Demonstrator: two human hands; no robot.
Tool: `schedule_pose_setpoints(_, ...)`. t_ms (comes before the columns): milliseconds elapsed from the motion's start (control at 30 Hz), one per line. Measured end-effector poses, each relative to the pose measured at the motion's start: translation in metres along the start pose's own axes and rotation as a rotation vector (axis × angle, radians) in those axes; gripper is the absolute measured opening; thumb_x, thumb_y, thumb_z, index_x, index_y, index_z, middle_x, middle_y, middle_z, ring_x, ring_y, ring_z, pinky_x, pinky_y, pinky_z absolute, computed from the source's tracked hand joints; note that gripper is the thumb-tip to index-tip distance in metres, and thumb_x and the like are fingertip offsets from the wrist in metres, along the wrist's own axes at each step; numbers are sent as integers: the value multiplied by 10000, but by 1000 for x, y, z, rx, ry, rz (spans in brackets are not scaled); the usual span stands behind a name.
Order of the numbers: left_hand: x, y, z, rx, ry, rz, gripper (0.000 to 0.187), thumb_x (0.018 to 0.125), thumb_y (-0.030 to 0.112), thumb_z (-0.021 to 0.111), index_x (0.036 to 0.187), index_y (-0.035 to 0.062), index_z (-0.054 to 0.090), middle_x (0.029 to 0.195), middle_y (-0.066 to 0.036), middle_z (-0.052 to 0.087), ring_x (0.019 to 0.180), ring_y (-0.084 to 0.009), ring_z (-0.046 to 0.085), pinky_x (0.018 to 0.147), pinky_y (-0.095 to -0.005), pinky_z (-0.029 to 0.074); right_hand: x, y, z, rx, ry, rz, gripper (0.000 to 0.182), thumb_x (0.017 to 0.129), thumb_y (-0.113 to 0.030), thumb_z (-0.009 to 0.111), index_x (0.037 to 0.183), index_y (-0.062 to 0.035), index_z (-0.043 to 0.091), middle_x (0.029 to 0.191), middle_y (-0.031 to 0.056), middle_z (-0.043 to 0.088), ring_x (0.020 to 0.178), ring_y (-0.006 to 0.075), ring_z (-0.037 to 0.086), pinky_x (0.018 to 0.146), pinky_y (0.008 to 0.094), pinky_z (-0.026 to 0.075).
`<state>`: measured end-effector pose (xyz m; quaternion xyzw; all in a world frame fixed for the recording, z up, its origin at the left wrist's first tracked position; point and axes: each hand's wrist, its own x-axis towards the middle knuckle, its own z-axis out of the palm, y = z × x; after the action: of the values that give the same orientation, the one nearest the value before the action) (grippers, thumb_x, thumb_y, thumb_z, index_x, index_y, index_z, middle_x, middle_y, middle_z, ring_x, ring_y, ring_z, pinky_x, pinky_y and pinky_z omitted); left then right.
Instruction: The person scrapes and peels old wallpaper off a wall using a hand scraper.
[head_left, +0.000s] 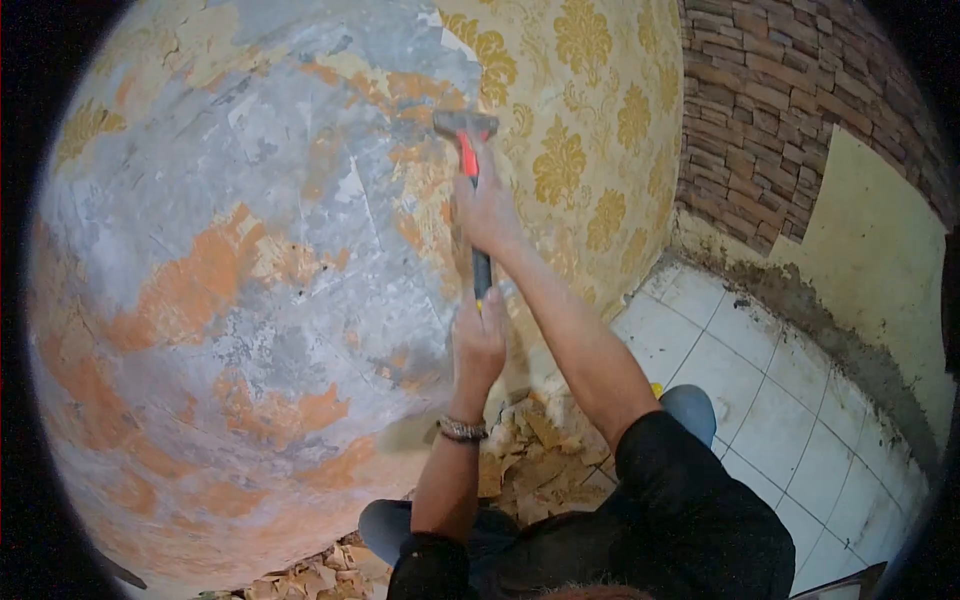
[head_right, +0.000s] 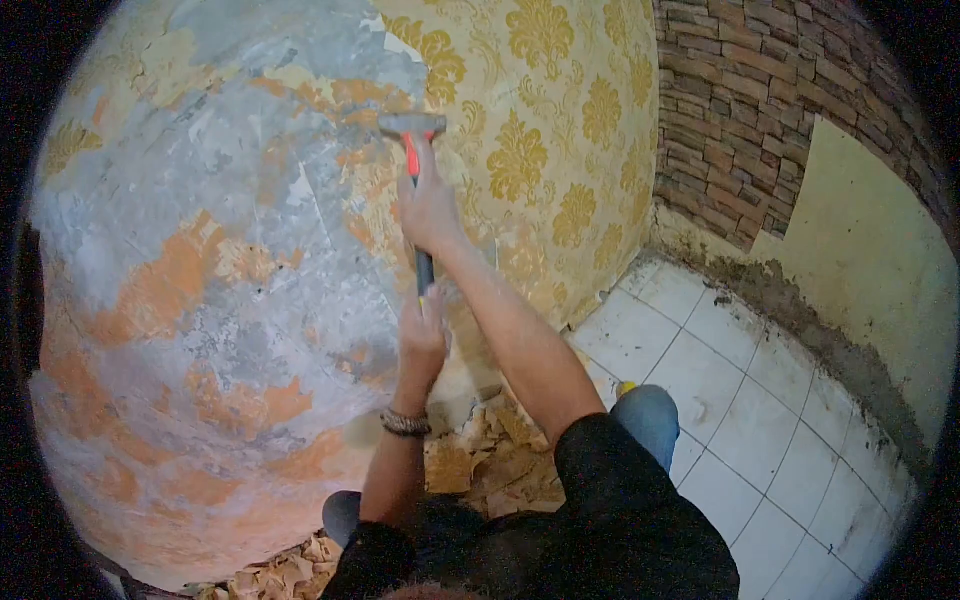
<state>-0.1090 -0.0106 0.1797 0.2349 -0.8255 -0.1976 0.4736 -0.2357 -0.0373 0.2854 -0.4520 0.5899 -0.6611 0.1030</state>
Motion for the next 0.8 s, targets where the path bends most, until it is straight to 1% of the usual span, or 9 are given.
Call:
schedule_pose_setpoints(33, 7, -2, -1, 107, 13, 175, 267, 1006, 212, 410, 1060, -24, 523, 691, -126, 498, 613, -261, 517, 525, -380, 435, 10, 4, 2, -38, 88, -142, 613, 898, -180, 459, 1467, -149, 236, 1031, 318, 582, 908, 487, 583, 780, 533, 446)
schedule_pose_setpoints(100, -1, -2, 6, -223, -69, -182, 254, 1005, 218, 421, 1009, -11, 532, 701, -117, 497, 597, -246, 512, 518, -379, 420, 10, 16, 7, -77, 181, -285, 650, 894, -158, 477, 1478, -171, 192, 879, 317, 620, 802, 509, 591, 700, 558, 449)
schedule_pose_setpoints(167, -15, 0, 16, -54, 139, 85, 287, 1013, 260, 413, 987, 0, 534, 673, -84, 488, 564, -205, 499, 507, -373, 409, -1, 23, 15, -134, 157, -418, 626, 894, -153, 480, 1465, -164, 223, 893, 315, 620, 818, 507, 592, 698, 554, 452)
schedule_pose_setpoints(200, -11, 29, 0, -370, -37, -372, 316, 993, 269, 434, 1016, -33, 523, 721, -177, 518, 623, -286, 503, 598, -419, 406, 4, 14, 13, -133, 160, -431, 626, 894, -153, 480, 1465, -164, 223, 893, 315, 620, 818, 507, 592, 698, 554, 452)
schedule_pose_setpoints(267, 17, 16, -2, -294, -40, -284, 317, 992, 268, 433, 1036, -33, 520, 718, -172, 518, 627, -279, 505, 603, -411, 411, 12, -1, 6, -28, 124, -265, 593, 894, -183, 447, 1458, -152, 268, 1224, 333, 513, 1037, 498, 545, 845, 537, 436)
schedule_pose_setpoints(567, 1, 10, 5, -360, 84, -298, 272, 989, 243, 444, 986, -18, 519, 708, -195, 503, 659, -351, 513, 602, -424, 400, 2, -10, 19, -127, 32, -344, 573, 893, -137, 448, 1446, -121, 299, 1198, 324, 536, 1045, 499, 537, 865, 517, 443)
schedule_pose_setpoints(633, 15, -5, 0, 71, 250, 179, 282, 992, 253, 439, 987, -18, 516, 713, -202, 506, 653, -363, 512, 595, -430, 395, 19, -29, 17, -70, 55, -372, 585, 890, -124, 451, 1452, -120, 289, 1223, 323, 523, 1070, 499, 526, 882, 510, 439)
schedule_pose_setpoints(667, 29, 2, -10, -252, 84, -152, 292, 995, 270, 438, 974, -8, 522, 716, -195, 523, 622, -330, 517, 571, -426, 387, 26, -40, 15, -7, 100, -407, 597, 887, -111, 454, 1458, -119, 279, 1247, 321, 510, 1095, 499, 515, 900, 503, 435)
schedule_pose_setpoints(800, 37, 31, -19, -341, 48, -241, 294, 997, 286, 438, 968, 7, 527, 687, -164, 531, 591, -291, 522, 551, -409, 392, 29, -54, 8, -33, 26, -336, 615, 892, -123, 459, 1470, -125, 252, 1266, 325, 495, 1097, 510, 509, 902, 504, 437)
